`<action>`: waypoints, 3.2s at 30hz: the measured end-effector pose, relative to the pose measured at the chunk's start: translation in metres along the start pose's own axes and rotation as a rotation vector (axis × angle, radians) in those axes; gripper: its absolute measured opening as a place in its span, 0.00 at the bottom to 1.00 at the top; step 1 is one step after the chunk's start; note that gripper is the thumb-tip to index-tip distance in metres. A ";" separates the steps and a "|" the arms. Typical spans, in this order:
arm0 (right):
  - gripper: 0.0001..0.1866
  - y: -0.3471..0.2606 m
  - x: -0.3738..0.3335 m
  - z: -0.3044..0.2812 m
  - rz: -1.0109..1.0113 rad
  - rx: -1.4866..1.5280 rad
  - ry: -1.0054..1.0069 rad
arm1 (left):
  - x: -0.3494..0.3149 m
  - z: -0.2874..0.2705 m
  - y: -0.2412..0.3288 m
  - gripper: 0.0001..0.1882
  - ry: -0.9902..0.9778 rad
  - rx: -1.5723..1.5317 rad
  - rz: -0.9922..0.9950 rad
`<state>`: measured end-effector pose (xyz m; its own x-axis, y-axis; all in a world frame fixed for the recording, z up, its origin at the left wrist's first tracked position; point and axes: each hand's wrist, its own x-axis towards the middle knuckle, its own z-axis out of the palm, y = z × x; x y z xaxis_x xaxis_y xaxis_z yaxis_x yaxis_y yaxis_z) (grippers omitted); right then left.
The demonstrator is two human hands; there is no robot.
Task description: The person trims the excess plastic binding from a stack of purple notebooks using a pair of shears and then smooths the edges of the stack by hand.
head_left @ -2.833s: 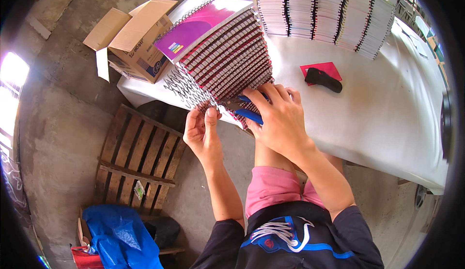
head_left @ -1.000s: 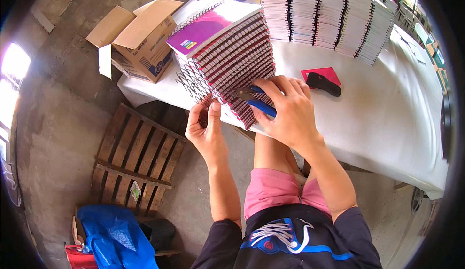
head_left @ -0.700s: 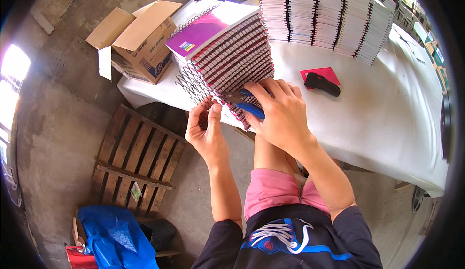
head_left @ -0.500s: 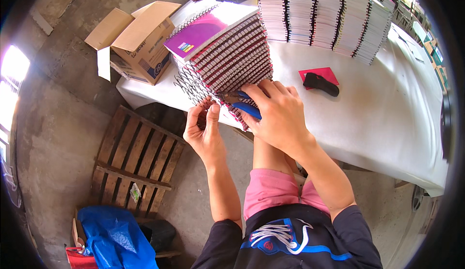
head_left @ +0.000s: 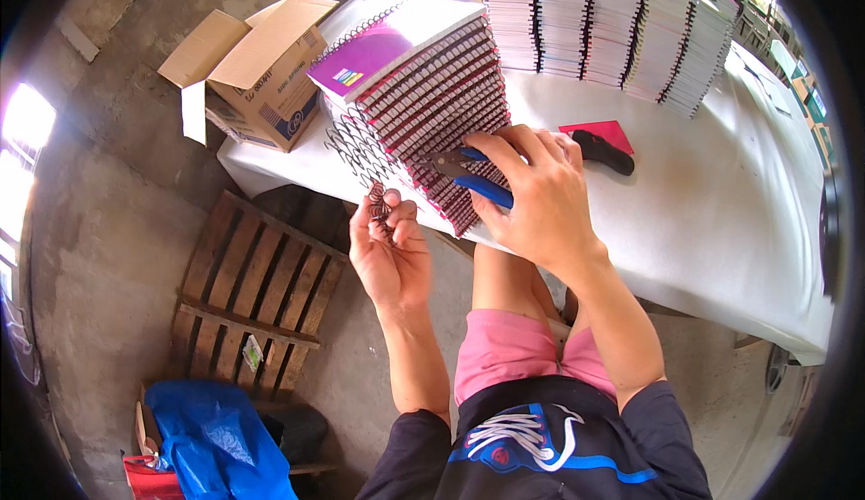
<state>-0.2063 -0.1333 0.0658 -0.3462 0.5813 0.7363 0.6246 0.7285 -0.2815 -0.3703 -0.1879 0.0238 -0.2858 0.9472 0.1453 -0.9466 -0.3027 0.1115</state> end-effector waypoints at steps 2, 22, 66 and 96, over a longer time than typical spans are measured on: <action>0.26 -0.001 0.002 0.000 0.001 -0.018 -0.006 | 0.002 0.014 -0.003 0.12 0.099 -0.030 0.024; 0.16 -0.006 0.007 0.015 0.006 -0.025 -0.056 | 0.012 0.026 -0.016 0.09 0.007 0.931 0.567; 0.22 -0.012 0.016 -0.011 -0.001 -0.008 0.004 | 0.009 0.032 0.001 0.20 0.051 0.367 0.256; 0.15 -0.017 -0.057 -0.196 -0.283 1.228 0.894 | 0.000 0.033 -0.004 0.15 -0.152 0.555 0.366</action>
<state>-0.0605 -0.2501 0.1492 0.4477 0.3045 0.8407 -0.4825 0.8738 -0.0595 -0.3610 -0.1903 0.0560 -0.5107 0.7604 0.4013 -0.5643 -0.6486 0.5108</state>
